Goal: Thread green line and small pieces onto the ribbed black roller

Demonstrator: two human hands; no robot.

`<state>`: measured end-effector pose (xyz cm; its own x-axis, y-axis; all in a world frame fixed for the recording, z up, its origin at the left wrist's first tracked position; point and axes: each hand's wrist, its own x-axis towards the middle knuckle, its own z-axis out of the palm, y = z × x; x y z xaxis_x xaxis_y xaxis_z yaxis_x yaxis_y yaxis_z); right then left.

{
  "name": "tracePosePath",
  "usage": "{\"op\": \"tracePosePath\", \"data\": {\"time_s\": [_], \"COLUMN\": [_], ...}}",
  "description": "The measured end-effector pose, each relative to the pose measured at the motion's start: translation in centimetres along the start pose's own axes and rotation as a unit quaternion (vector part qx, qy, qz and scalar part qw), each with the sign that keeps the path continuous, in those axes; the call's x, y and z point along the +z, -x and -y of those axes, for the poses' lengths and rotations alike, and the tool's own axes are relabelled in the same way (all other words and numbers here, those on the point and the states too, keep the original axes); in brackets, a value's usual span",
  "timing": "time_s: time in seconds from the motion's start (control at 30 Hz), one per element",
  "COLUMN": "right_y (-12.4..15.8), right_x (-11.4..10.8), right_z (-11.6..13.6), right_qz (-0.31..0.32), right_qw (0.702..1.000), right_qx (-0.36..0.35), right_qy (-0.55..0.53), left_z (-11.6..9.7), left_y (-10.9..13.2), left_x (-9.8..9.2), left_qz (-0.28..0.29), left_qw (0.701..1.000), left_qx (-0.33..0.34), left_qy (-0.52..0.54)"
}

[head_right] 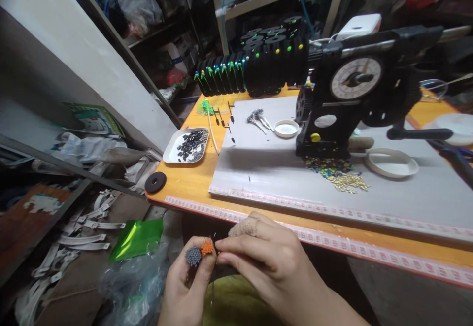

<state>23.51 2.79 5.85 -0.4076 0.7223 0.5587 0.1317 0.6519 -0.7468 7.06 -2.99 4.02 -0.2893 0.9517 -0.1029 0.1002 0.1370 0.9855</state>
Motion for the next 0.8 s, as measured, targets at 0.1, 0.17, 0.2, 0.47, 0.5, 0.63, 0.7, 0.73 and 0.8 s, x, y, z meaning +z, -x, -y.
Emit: {"op": "tracePosePath", "data": {"time_s": [0.1, 0.17, 0.2, 0.47, 0.5, 0.63, 0.7, 0.73, 0.8], "right_y": [0.0, 0.1, 0.2, 0.4, 0.5, 0.5, 0.1, -0.1, -0.4], "right_x": [0.3, 0.6, 0.8, 2.6, 2.6, 2.0, 1.6, 1.4, 1.2], "right_z": [0.2, 0.4, 0.6, 0.9, 0.8, 0.4, 0.3, 0.3, 0.4], "right_qz": [-0.005, -0.008, -0.008, -0.066, -0.077, -0.091, -0.085, -0.082, -0.077], "right_qw": [1.000, 1.000, 1.000, 0.997, 0.996, 0.993, 0.995, 0.996, 0.997], "right_qx": [0.012, 0.025, 0.030, -0.012, -0.016, -0.010, -0.002, 0.003, 0.021], "right_qy": [0.010, 0.007, 0.001, 0.029, 0.047, 0.076, 0.054, 0.040, 0.024], "left_z": [-0.1, -0.2, -0.3, -1.5, -1.7, -1.7, -1.3, -1.1, -1.0], "left_y": [-0.1, -0.2, -0.3, -0.9, -1.2, -3.8, -5.7, -6.7, -8.7], "left_x": [0.1, 0.3, 0.5, 1.6, 1.3, -1.6, -3.2, -3.9, -4.7], "left_qz": [-0.008, -0.018, -0.020, -0.089, -0.092, -0.151, -0.206, -0.210, -0.169], "left_qw": [0.999, 0.992, 0.983, 0.844, 0.838, 0.946, 0.952, 0.945, 0.940], "left_qx": [-0.012, -0.037, -0.050, -0.091, -0.068, 0.139, 0.228, 0.244, 0.260], "left_qy": [0.040, 0.119, 0.176, 0.521, 0.534, 0.251, 0.003, -0.060, -0.143]}}
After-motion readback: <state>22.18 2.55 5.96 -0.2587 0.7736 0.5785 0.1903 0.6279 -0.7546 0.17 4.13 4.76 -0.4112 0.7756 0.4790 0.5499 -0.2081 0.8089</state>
